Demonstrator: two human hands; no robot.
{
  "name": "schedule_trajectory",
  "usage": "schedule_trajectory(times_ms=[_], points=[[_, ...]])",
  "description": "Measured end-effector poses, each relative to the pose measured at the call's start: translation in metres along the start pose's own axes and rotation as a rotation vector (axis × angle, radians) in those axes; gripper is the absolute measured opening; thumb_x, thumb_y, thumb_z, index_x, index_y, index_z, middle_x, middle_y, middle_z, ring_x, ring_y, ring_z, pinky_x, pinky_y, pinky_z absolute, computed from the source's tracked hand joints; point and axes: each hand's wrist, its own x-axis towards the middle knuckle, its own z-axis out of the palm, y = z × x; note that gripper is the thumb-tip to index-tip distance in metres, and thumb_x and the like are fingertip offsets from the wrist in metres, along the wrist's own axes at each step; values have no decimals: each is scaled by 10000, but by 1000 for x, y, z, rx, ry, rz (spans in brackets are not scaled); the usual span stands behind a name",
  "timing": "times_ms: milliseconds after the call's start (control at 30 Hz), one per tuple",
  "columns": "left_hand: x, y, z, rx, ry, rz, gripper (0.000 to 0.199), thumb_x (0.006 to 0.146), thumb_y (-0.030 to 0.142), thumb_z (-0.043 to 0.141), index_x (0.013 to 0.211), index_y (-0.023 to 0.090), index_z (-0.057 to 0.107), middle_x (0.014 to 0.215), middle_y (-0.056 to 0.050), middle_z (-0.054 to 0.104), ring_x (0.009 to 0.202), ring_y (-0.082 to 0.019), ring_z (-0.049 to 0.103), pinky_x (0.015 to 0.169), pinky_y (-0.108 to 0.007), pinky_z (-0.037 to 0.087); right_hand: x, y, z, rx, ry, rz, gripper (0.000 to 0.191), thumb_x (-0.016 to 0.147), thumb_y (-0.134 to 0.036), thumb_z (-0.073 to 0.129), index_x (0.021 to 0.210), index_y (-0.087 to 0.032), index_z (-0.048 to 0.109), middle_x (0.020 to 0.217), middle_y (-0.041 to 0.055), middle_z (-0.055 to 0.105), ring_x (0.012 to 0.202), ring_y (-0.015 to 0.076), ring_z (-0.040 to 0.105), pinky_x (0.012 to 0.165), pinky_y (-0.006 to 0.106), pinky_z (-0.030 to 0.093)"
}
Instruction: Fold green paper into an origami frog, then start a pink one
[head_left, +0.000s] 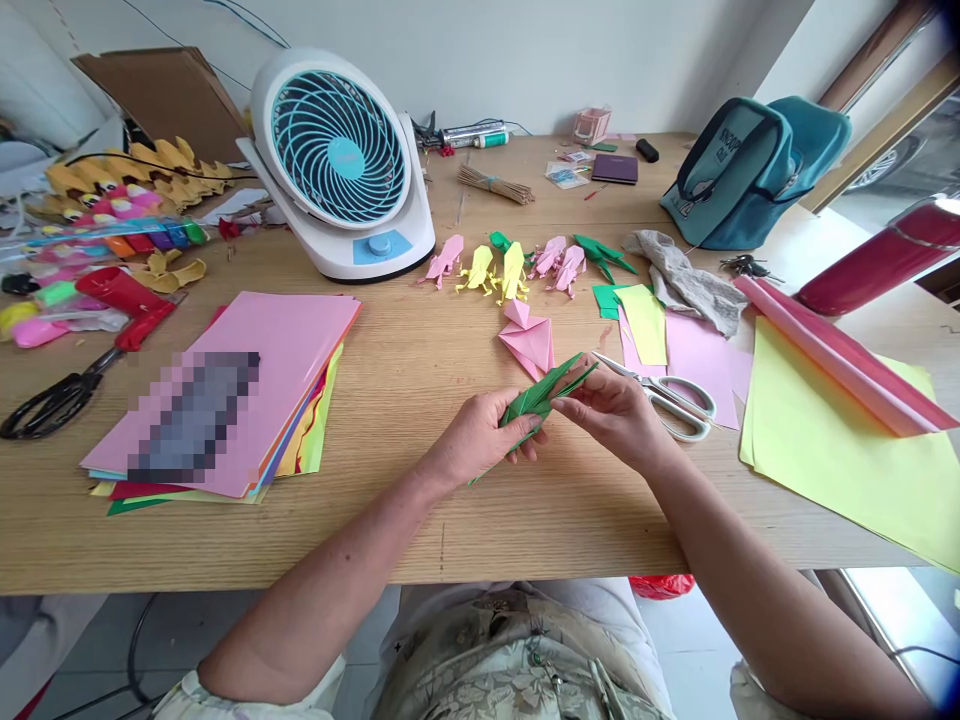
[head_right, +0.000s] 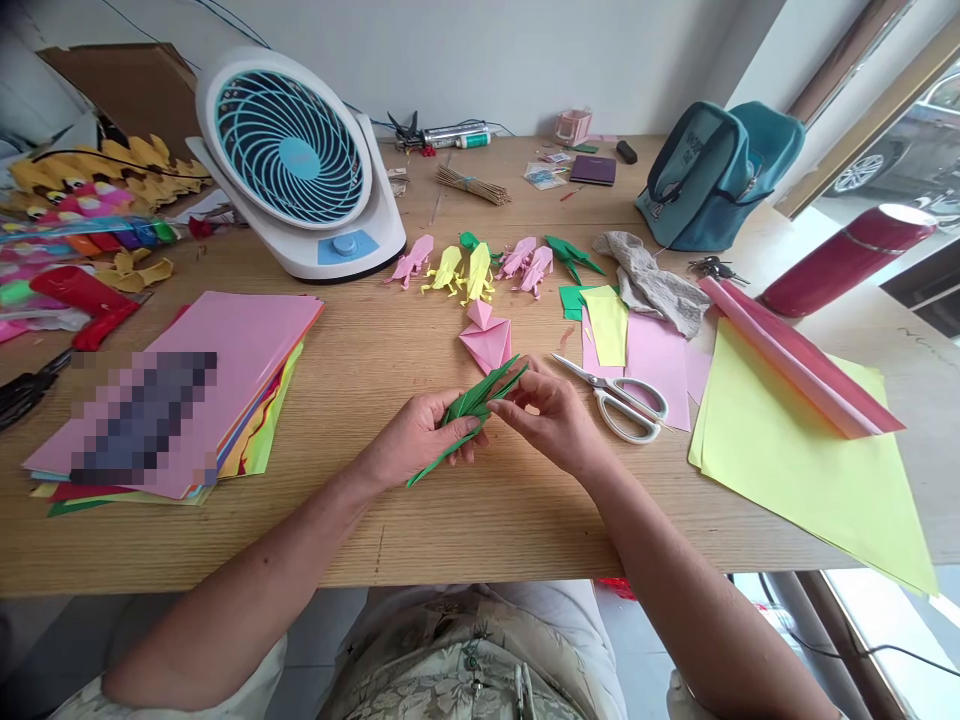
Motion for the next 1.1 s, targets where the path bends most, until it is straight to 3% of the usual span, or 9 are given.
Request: schedule_trajectory(times_ms=[167, 433, 633, 900, 1100], points=[[1, -4, 0, 6, 4, 46, 193, 841, 298, 670, 959, 161, 604, 798, 3, 648, 597, -66, 554, 573, -193, 431, -1, -2, 0, -102, -39, 24, 263, 835, -475, 724, 863, -213, 721, 900, 61, 636, 890, 218, 604, 819, 385, 525], [0, 1, 0, 8, -45, 5, 253, 876, 376, 614, 949, 134, 615, 794, -27, 664, 562, -70, 530, 507, -197, 370, 1, -2, -1, 105, -117, 65, 267, 834, -460, 732, 904, -203, 716, 892, 56, 695, 819, 197, 644, 789, 360, 546], [-1, 1, 0, -115, -82, -27, 335, 823, 432, 679, 955, 131, 616, 776, -27, 658, 543, -58, 499, 497, -192, 336, 2, -1, -6, 90, -149, 36, 295, 822, -480, 737, 911, -199, 735, 940, 66, 709, 858, 201, 646, 832, 379, 550], [-6, 9, -2, -226, -173, -58, 294, 826, 413, 673, 875, 141, 573, 740, -8, 618, 524, -43, 443, 487, -199, 285, 2, -9, -8, 74, -178, -8, 215, 848, -433, 721, 887, -223, 741, 893, 55, 714, 871, 212, 659, 811, 378, 547], [-6, 7, -3, -147, -135, -14, 288, 857, 412, 641, 886, 127, 603, 742, -14, 627, 522, -45, 428, 496, -205, 290, 2, -2, -9, 20, -171, -23, 212, 821, -428, 753, 913, -238, 773, 930, 58, 711, 865, 216, 645, 825, 388, 543]])
